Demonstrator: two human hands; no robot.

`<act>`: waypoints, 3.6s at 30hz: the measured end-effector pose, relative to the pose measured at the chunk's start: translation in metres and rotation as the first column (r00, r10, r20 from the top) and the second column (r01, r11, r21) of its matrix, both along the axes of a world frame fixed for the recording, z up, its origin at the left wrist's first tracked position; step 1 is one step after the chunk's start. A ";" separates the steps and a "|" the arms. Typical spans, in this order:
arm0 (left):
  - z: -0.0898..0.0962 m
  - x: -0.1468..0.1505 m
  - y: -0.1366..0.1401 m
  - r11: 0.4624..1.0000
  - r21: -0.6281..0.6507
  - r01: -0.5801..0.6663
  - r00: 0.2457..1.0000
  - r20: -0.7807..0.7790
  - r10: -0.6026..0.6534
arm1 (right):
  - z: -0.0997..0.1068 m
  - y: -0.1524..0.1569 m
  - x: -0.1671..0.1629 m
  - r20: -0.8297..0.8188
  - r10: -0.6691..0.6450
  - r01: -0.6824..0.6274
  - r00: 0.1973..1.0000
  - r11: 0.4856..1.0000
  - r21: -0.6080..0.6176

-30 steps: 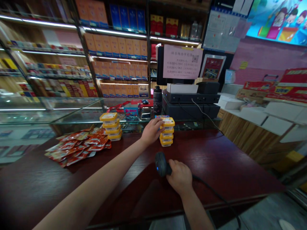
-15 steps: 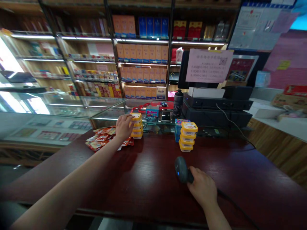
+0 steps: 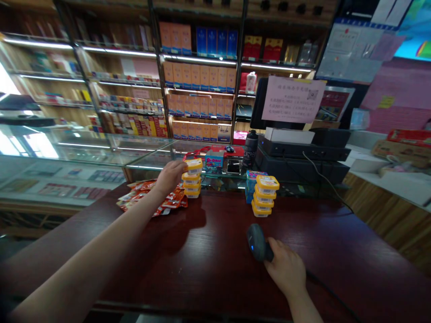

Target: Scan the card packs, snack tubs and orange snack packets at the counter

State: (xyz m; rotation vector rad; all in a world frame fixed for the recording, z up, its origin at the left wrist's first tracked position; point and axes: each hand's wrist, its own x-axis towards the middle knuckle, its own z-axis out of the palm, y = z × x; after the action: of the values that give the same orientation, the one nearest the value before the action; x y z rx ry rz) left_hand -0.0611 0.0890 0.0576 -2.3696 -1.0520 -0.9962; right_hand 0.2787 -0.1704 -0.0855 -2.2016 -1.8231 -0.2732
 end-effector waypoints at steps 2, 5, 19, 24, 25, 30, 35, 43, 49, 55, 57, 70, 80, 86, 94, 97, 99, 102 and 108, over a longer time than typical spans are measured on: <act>-0.008 0.015 -0.015 1.000 -0.005 -0.004 0.998 0.060 0.004 | 0.000 0.001 0.000 0.001 -0.011 0.011 1.000 1.000 -0.009; -0.034 0.042 -0.039 0.993 -0.116 0.008 0.997 0.080 0.002 | 0.000 0.002 -0.001 -0.002 -0.024 0.024 1.000 1.000 -0.019; -0.127 0.085 -0.069 0.921 -0.385 -0.062 0.988 0.106 0.110 | 0.040 0.013 -0.026 -0.534 0.116 -0.096 0.837 0.993 0.066; -0.128 0.087 -0.073 0.925 -0.376 -0.061 0.991 0.089 0.101 | 0.037 0.021 -0.049 -0.680 0.261 -0.177 0.685 0.965 0.192; -0.129 0.087 -0.073 0.925 -0.374 -0.059 0.991 0.088 0.098 | 0.038 0.021 -0.052 -0.685 0.265 -0.181 0.679 0.964 0.194; -0.129 0.087 -0.072 0.917 -0.396 -0.045 0.989 0.112 0.097 | 0.043 0.016 -0.059 -0.651 0.236 -0.171 0.721 0.972 0.162; -0.129 0.088 -0.071 0.911 -0.413 -0.009 0.985 0.155 0.080 | 0.041 0.012 -0.058 -0.625 0.215 -0.166 0.751 0.977 0.137; -0.129 0.086 -0.072 0.921 -0.389 -0.022 0.991 0.114 0.072 | 0.044 0.012 -0.056 -0.476 0.197 -0.168 0.857 0.980 0.103; -0.130 0.085 -0.071 0.928 -0.367 0.067 0.993 0.114 -0.026 | 0.034 0.016 -0.029 -0.065 0.123 -0.118 0.990 0.991 0.067; -0.127 0.085 -0.073 0.905 -0.372 0.207 0.978 0.054 -0.202 | 0.008 0.013 -0.009 0.016 0.136 -0.137 0.991 0.979 0.152; -0.126 0.085 -0.074 0.885 -0.393 0.251 0.968 0.098 -0.231 | 0.006 0.012 -0.008 0.010 0.138 -0.138 0.990 0.979 0.153; -0.122 0.097 -0.066 0.852 -0.457 0.255 0.950 0.283 -0.132 | 0.011 0.007 -0.008 -0.080 0.144 -0.124 0.986 0.969 0.213; -0.120 0.152 -0.044 0.839 -0.524 0.144 0.951 0.309 0.029 | 0.012 0.010 -0.004 -0.150 0.143 -0.112 0.978 0.974 0.195; -0.125 0.184 -0.020 0.853 -0.510 0.108 0.921 0.374 0.107 | 0.011 0.012 -0.003 -0.124 0.130 -0.106 0.984 0.978 0.182; -0.123 0.199 -0.005 0.854 -0.518 0.060 0.927 0.345 0.144 | 0.009 0.016 -0.002 -0.136 0.105 -0.086 0.985 0.987 0.139; -0.123 0.189 -0.008 0.860 -0.495 0.123 0.945 0.322 0.050 | 0.007 0.015 -0.001 -0.134 0.117 -0.097 0.984 0.984 0.148; -0.121 0.173 -0.014 0.884 -0.431 0.182 0.948 0.316 -0.041 | 0.005 0.013 0.000 -0.128 0.132 -0.110 0.983 0.980 0.165; -0.111 0.136 -0.027 0.936 -0.290 0.200 0.947 0.302 -0.109 | 0.003 0.011 0.001 -0.111 0.154 -0.133 0.982 0.976 0.173; -0.077 0.044 -0.035 0.984 -0.098 -0.147 0.946 0.276 0.169 | 0.004 0.007 -0.003 -0.071 0.128 -0.114 0.989 0.977 0.179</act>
State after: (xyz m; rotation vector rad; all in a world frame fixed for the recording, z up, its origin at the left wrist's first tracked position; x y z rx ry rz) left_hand -0.0174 0.0544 -0.0194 -2.2006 -1.3838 -1.2817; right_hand 0.2761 -0.1633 -0.0814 -1.9475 -1.8072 -0.3009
